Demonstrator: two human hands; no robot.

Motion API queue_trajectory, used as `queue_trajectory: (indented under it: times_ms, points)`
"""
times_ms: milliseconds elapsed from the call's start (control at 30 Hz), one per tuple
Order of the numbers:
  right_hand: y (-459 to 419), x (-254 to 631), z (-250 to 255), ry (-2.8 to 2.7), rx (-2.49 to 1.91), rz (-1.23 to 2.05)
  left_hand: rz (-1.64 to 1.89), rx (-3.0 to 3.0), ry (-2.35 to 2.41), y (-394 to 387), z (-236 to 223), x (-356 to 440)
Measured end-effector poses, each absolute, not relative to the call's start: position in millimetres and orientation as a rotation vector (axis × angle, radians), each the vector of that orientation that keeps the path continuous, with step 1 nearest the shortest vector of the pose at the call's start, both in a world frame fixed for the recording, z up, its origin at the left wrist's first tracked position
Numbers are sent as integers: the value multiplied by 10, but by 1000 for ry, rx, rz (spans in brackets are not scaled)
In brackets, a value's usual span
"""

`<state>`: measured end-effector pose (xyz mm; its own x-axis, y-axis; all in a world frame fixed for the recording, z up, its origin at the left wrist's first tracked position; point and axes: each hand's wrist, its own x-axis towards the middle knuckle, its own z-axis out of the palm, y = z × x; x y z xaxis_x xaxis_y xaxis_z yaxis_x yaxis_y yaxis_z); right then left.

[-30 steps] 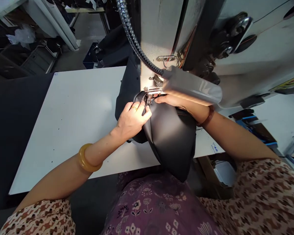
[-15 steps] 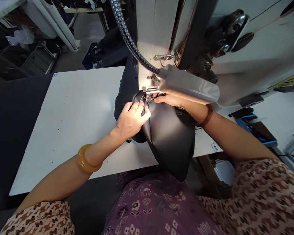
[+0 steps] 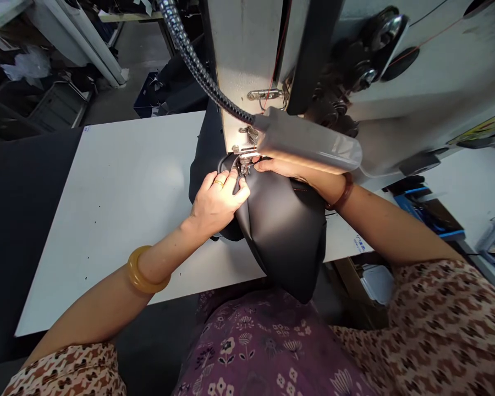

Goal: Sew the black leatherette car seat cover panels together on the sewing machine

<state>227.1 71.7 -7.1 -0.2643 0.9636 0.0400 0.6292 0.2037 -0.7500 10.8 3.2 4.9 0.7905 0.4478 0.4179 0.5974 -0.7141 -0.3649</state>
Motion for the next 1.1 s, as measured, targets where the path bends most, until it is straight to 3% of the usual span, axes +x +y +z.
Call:
queue_trajectory:
  times_ms: [467, 667, 833, 933, 1100]
  points:
    - [492, 2195, 111, -2092, -1530, 719, -383, -2559, -872, 20, 38, 88]
    - [-97, 2022, 198, -2381, -1601, -24, -344, -2638, -963, -99, 152, 71]
    - [-645, 1811, -131, -2401, -1536, -526, -495, -2716, -1047, -182, 250, 236]
    - [-790, 1799, -272, -2336, -1450, -513, -466, -2706, -1101, -167, 281, 495]
    - [-930, 2363, -312, -2181, -1199, -164, -341, -2724, -1378, -188, 358, 867]
